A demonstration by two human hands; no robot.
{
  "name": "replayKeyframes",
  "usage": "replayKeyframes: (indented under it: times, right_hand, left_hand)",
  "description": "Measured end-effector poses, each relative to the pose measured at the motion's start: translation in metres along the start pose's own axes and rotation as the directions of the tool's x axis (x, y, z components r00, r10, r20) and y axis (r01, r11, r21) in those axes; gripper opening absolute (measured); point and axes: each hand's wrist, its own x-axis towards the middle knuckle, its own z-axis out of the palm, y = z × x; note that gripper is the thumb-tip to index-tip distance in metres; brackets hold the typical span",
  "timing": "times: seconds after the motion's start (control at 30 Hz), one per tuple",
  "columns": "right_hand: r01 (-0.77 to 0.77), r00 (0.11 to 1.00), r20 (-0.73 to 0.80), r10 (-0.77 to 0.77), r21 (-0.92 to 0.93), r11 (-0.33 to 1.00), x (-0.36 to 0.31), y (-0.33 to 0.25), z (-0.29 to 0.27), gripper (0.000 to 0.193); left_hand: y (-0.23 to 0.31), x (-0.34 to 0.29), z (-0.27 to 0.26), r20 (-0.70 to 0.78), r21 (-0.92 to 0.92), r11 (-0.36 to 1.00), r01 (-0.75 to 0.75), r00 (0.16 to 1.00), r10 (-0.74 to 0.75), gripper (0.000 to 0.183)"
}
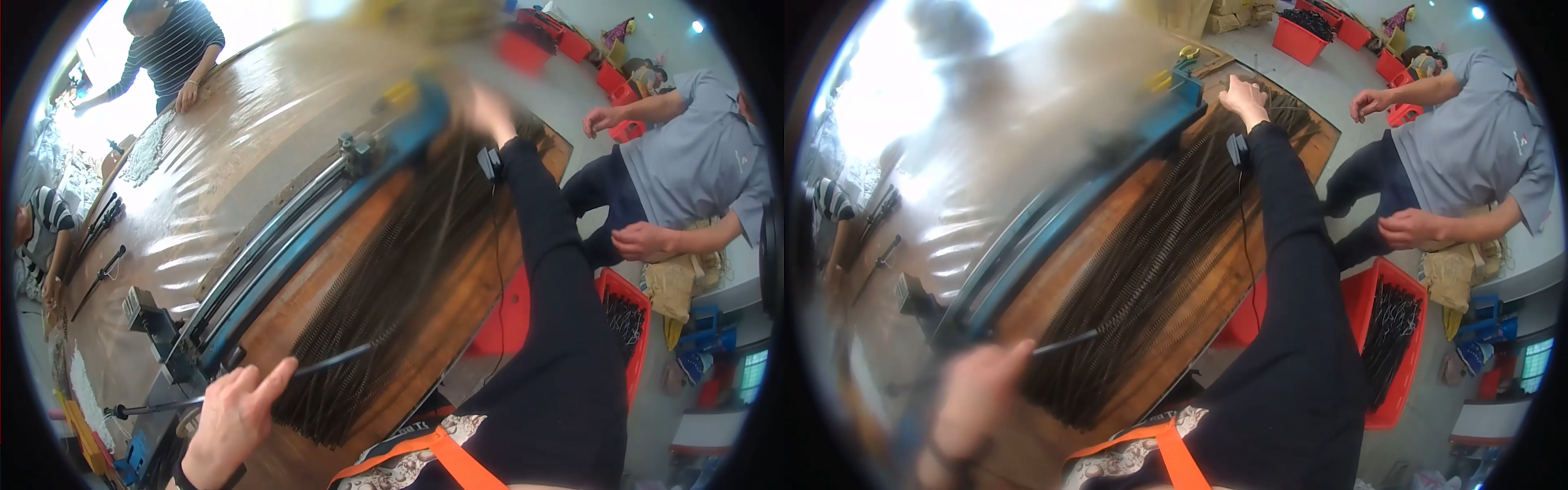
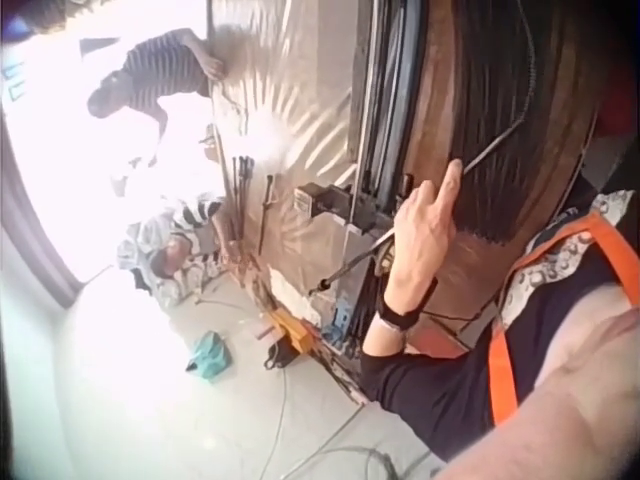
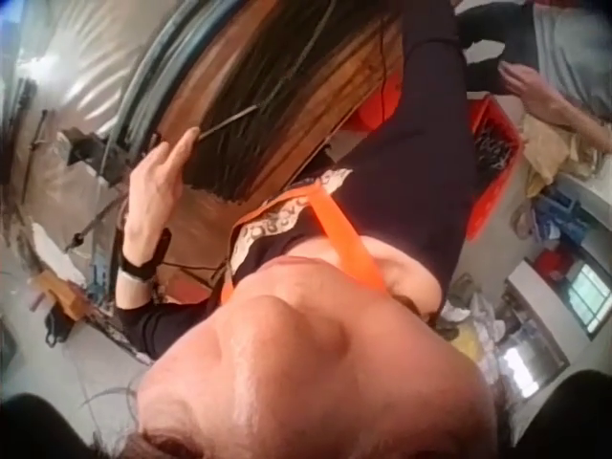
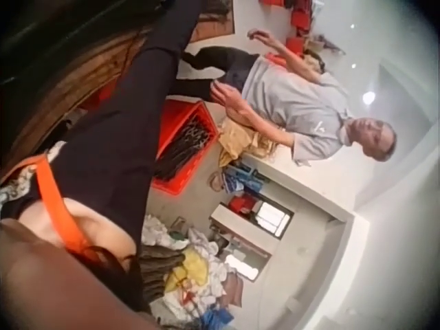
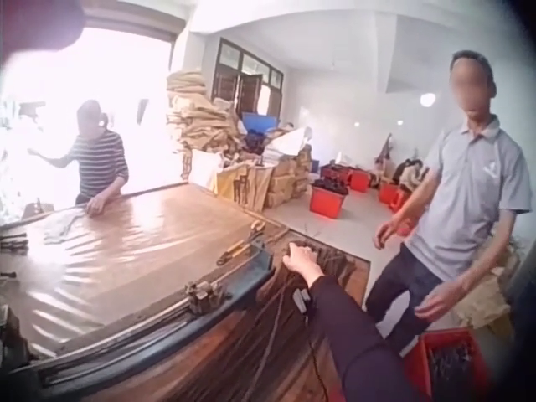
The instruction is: The recorder is loading thin metal rods into a specific alignment template on a workbench.
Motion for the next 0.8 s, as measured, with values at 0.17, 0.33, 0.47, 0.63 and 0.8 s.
replayKeyframes:
  times: [0.17,0.33,0.47,0.63,0.8]
  right_hand:
    - [0.029,0.999,0.045,-0.031,0.062,0.998,0.008,-0.013,0.018,0.042]
    - [0.021,0.994,0.102,-0.029,0.077,0.997,0.010,-0.005,0.006,0.045]
    - [-0.007,0.996,0.089,0.002,0.052,0.999,0.001,-0.014,-0.006,0.046]
    - [0.105,0.987,-0.115,-0.110,-0.049,0.993,-0.016,-0.015,-0.019,0.044]
    - [0.085,0.946,-0.267,-0.186,-0.347,0.934,-0.045,-0.032,-0.023,0.042]
  left_hand:
    - [0.000,-0.001,-0.007,0.071,-0.025,0.999,0.024,0.997,-0.022,0.036]
    - [-0.003,0.002,-0.004,0.039,-0.046,0.998,0.040,0.998,-0.039,0.034]
    - [-0.009,0.003,0.002,0.089,-0.031,0.998,0.050,0.995,-0.047,0.044]
    - [-0.002,-0.001,-0.001,0.081,0.023,1.000,0.017,0.997,-0.019,0.066]
    - [0.004,-0.003,-0.002,-0.093,0.051,0.997,0.052,0.995,-0.047,0.063]
